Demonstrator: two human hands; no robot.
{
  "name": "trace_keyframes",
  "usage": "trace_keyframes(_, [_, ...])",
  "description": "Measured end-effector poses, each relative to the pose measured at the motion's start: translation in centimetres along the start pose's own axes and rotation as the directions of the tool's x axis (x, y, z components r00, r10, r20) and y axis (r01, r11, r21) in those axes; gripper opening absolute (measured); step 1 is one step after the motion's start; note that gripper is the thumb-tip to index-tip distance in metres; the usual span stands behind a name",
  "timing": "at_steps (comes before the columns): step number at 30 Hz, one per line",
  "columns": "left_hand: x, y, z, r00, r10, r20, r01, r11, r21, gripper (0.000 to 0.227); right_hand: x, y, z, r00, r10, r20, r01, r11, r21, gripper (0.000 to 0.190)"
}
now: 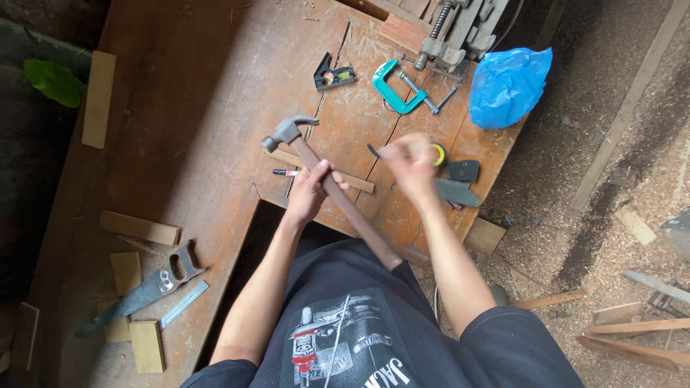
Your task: The person measures several small wooden pieces on a workbench using a metal ruler. They repeatedly place the ruler on different pieces, adjust positions, and handle the wood pieces one at a time. The person also picks up a hammer and a blue plastic bag containing nails toward the end.
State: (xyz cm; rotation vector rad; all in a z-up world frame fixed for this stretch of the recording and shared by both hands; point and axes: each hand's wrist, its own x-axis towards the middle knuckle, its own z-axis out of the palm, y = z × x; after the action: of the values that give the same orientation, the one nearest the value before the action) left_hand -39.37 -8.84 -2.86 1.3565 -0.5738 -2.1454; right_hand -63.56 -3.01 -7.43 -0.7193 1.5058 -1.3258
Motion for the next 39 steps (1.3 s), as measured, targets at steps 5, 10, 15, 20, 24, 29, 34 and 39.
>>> trace_keyframes(5, [-1.1, 0.6, -2.1, 0.999, 0.046, 0.008, -0.042, 0.967, -0.25, 0.029, 6.5, 1.4, -12.2, 0.803, -0.331, -0.496, -0.162, 0.679, -0.716, 0.104])
trace_keyframes(10, [-2.2, -1.8, -3.0, 0.999, 0.027, -0.023, -0.031, 0.978, -0.205, 0.023, 10.1, 8.9, -14.9, 0.87, -0.09, -0.486, -0.104, 0.928, -0.357, 0.054])
trace_keyframes(15, [-2.6, -1.3, -3.4, 1.0, 0.012, -0.013, -0.014, 0.987, -0.159, 0.021, 10.8, 13.3, -14.5, 0.801, -0.084, -0.592, 0.066, 0.996, -0.053, 0.054])
trace_keyframes(20, [-2.4, 0.1, -2.9, 0.998, -0.025, -0.054, 0.017, 0.989, -0.144, 0.02, 8.8, 13.5, -13.3, 0.865, 0.244, -0.439, 0.107, 0.764, 0.636, 0.045])
trace_keyframes(24, [-2.4, 0.4, -2.2, 0.998, -0.032, -0.056, 0.025, 0.992, -0.122, 0.02, 7.2, 12.7, -12.6, 0.949, 0.189, -0.254, 0.08, 0.632, 0.77, 0.041])
trace_keyframes(29, [-1.9, 0.5, -2.1, 0.998, -0.031, -0.052, 0.025, 0.993, -0.115, 0.018, 7.7, 10.6, -10.5, 0.996, 0.055, -0.071, 0.027, 0.569, 0.822, 0.038])
trace_keyframes(34, [-1.4, 0.6, -1.8, 0.999, -0.012, -0.046, 0.005, 0.986, -0.166, 0.016, 6.8, 7.6, -3.6, 0.987, 0.162, 0.021, -0.134, 0.73, 0.67, 0.063])
trace_keyframes(39, [-0.6, 1.5, -0.5, 0.994, 0.035, -0.104, -0.039, 0.999, -0.035, 0.023, 5.1, 8.1, 3.0, 0.99, -0.025, 0.142, -0.008, 0.974, 0.227, 0.07])
